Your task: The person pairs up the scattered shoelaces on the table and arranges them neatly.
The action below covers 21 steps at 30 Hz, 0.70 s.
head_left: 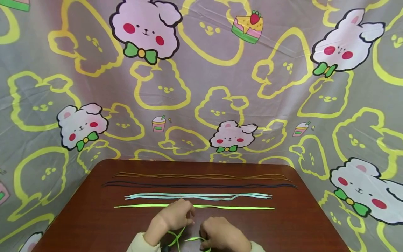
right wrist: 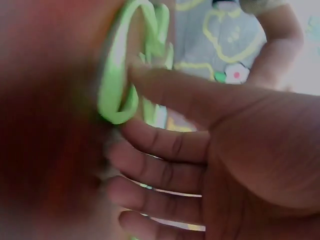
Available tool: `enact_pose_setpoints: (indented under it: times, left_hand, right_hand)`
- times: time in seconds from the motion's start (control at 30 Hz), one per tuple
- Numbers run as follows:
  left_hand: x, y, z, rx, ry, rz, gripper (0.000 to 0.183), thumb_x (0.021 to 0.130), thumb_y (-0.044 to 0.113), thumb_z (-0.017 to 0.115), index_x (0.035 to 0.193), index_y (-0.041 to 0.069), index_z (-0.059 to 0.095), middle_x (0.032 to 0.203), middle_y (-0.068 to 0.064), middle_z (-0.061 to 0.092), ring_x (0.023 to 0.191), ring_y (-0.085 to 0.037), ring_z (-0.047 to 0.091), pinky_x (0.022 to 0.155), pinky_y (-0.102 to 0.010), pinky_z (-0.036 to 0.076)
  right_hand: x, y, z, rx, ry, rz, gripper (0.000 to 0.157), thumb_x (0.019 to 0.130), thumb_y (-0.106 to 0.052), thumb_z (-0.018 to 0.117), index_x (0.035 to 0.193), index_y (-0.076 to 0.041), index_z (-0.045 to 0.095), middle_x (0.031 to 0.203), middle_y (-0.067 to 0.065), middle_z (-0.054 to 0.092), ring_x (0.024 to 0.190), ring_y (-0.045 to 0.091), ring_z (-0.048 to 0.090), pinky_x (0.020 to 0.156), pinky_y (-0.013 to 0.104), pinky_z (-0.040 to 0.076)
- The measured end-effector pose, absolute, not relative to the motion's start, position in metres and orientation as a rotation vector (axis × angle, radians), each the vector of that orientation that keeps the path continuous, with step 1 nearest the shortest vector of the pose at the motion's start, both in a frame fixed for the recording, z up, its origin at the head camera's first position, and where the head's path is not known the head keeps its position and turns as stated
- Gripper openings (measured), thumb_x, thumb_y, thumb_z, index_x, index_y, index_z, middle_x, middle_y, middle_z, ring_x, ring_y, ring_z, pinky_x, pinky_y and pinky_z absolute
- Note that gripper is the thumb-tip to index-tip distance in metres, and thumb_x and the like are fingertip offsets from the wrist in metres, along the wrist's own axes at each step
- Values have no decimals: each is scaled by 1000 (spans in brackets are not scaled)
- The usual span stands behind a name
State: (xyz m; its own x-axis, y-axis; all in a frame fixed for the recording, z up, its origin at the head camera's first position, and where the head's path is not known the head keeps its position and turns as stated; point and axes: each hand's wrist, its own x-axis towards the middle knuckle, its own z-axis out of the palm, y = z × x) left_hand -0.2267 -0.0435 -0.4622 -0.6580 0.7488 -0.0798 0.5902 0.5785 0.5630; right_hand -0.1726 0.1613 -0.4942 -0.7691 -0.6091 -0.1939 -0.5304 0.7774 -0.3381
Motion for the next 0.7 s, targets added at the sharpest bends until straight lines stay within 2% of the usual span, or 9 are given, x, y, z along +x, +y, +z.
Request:
enact_pose_setpoints:
  times: [0.17, 0.23, 0.3, 0.37, 0.4, 0.5, 0.57, 0.63, 0.7]
  left_hand:
    - [-219, -31, -472, 1147, 2493, 651, 11, 93, 15, 74, 100, 7, 78, 83, 6, 73, 71, 0, 63, 66, -21, 53]
    - [-219, -28, -474, 1206, 2434, 649, 12, 97, 14, 68, 98, 8, 78, 80, 9, 71, 67, 1, 59, 65, -20, 51]
    - [-220, -26, -475, 1279, 2351, 651, 19, 101, 10, 59, 95, 9, 76, 76, 12, 65, 64, 3, 53, 64, -18, 48]
    - [-224, -24, -480, 1367, 2245, 671, 28, 105, 8, 47, 97, 11, 73, 74, 14, 59, 61, 3, 47, 63, -18, 46]
    - [-225, -24, -480, 1374, 2190, 700, 30, 106, 7, 43, 98, 11, 72, 73, 15, 56, 60, 3, 46, 63, -18, 46]
    - [-227, -24, -480, 1349, 2026, 838, 31, 105, 6, 38, 107, 9, 68, 81, 14, 60, 66, 5, 51, 67, -18, 49]
    - [-225, -24, -475, 1271, 1879, 984, 28, 104, 4, 39, 112, 3, 66, 87, 4, 67, 72, 3, 55, 70, -18, 49]
    - [-223, -24, -473, 1246, 1768, 1105, 27, 104, 4, 39, 115, 0, 63, 92, -2, 68, 76, 1, 56, 69, -17, 48]
    - [-223, -24, -470, 1228, 1642, 1206, 25, 107, 5, 38, 116, -2, 60, 86, -10, 65, 72, -3, 56, 67, -17, 49]
  right_hand:
    - [-164, 153, -501, -951, 2654, -456, 38, 90, -8, 69, 59, -21, 50, 54, -15, 30, 47, 1, 23, 46, 18, 25]
    - [-163, 153, -500, -952, 2630, -485, 42, 90, -4, 65, 59, -20, 41, 54, -13, 24, 47, 4, 18, 46, 19, 22]
    - [-163, 154, -495, -981, 2607, -515, 43, 94, -4, 63, 61, -19, 39, 55, -12, 24, 47, 4, 17, 47, 19, 21]
    - [-165, 157, -488, -1042, 2590, -535, 41, 93, -4, 64, 61, -17, 43, 54, -12, 26, 47, 2, 18, 47, 17, 22]
    - [-165, 160, -484, -1078, 2586, -543, 37, 92, -4, 66, 63, -17, 49, 54, -14, 30, 47, -1, 20, 47, 15, 24]
    - [-166, 167, -469, -1156, 2592, -579, 23, 90, -3, 71, 72, -17, 66, 56, -17, 45, 48, -8, 27, 49, 9, 30]
    - [-166, 172, -458, -1162, 2642, -588, 18, 88, -4, 74, 81, -20, 72, 62, -20, 53, 52, -11, 34, 52, 8, 36]
    - [-165, 176, -447, -1131, 2678, -645, 16, 90, -6, 74, 84, -20, 72, 66, -19, 55, 54, -10, 37, 52, 9, 37]
    - [-163, 180, -438, -1102, 2718, -702, 15, 92, -8, 74, 84, -20, 70, 71, -20, 54, 59, -8, 39, 54, 11, 38]
